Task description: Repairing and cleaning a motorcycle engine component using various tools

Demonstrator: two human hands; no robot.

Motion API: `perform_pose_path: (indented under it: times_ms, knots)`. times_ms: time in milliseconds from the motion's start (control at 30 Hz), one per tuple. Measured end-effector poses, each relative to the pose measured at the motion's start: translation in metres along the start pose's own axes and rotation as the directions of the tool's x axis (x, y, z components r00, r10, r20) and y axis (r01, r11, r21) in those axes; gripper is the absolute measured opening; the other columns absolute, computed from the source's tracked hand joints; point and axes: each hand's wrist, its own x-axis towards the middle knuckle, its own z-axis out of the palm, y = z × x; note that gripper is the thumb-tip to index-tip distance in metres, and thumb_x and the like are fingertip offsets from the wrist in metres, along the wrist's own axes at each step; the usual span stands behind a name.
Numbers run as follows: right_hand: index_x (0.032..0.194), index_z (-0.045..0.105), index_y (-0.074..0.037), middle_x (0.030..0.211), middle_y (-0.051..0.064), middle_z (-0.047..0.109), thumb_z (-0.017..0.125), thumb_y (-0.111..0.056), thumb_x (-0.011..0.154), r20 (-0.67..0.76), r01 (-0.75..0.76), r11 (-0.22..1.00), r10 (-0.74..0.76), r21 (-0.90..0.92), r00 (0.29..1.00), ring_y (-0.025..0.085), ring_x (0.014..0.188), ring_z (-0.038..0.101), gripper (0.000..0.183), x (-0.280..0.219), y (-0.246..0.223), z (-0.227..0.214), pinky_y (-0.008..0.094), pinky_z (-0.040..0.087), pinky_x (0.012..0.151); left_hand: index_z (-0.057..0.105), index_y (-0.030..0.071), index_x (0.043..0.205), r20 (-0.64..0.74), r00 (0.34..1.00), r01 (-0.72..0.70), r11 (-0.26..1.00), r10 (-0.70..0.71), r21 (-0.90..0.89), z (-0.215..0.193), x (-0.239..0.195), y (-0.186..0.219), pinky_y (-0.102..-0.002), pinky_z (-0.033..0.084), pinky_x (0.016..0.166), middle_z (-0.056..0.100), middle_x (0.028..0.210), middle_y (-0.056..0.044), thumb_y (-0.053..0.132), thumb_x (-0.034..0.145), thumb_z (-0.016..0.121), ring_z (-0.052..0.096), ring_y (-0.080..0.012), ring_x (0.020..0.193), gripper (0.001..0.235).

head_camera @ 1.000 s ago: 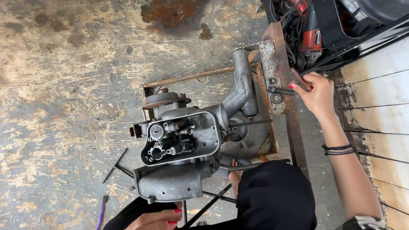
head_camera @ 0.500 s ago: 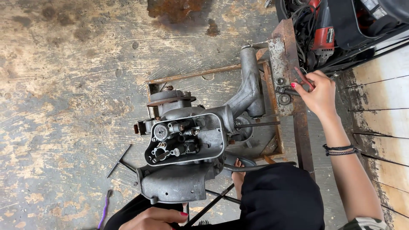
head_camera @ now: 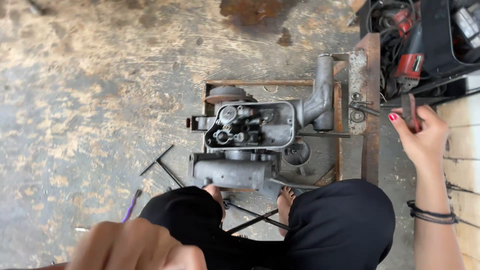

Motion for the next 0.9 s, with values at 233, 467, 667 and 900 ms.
perform_pose_path:
  times_ms: [233,467,667,900]
  knots:
    - [0.076,0.035,-0.003,0.114,0.018,0.066,0.070,0.010,0.113,0.042,0.134,0.984,-0.139,0.116,0.989,0.023,0.116,0.068,0.052,-0.019,-0.054,-0.026,0.028,0.048,0.091,0.033,0.023,0.086,0.200,0.977,-0.108,0.982,0.076,0.154,0.024,-0.041,0.010,-0.032,0.010,0.052,0.013,0.066,0.012,0.013,0.098,0.047,0.013,-0.0065,0.049,0.022]
    - [0.068,0.037,-0.003,0.112,0.014,0.068,0.071,0.002,0.106,0.124,0.200,0.978,-0.206,0.061,0.971,0.012,0.085,0.054,0.051,-0.030,-0.128,-0.032,0.023,0.032,0.063,0.039,0.021,0.086,0.362,0.930,-0.187,0.922,0.055,0.338,0.025,-0.048,0.019,-0.029,0.018,0.052,0.022,0.067,0.009,0.014,0.100,0.049,0.022,-0.0069,0.050,0.019]
    - [0.074,0.043,0.000,0.098,0.011,0.059,0.072,-0.004,0.106,0.198,0.184,0.980,-0.196,0.074,0.960,0.018,0.114,0.069,0.044,-0.030,-0.127,-0.030,0.022,0.038,0.065,0.044,0.018,0.086,0.455,0.891,-0.270,0.827,0.019,0.493,-0.002,0.009,0.031,-0.027,0.025,0.052,0.030,0.068,0.007,0.016,0.101,0.050,0.030,-0.0073,0.050,0.017]
    - [0.072,0.038,-0.002,0.086,0.009,0.047,0.071,0.002,0.104,0.224,0.158,0.984,-0.173,0.080,0.959,0.021,0.119,0.070,0.047,-0.033,-0.118,-0.038,0.022,0.039,0.067,0.049,0.016,0.086,0.512,0.857,-0.334,0.688,-0.064,0.645,0.011,-0.009,0.032,-0.024,0.034,0.051,0.040,0.069,0.005,0.017,0.102,0.051,0.039,-0.0078,0.051,0.017]
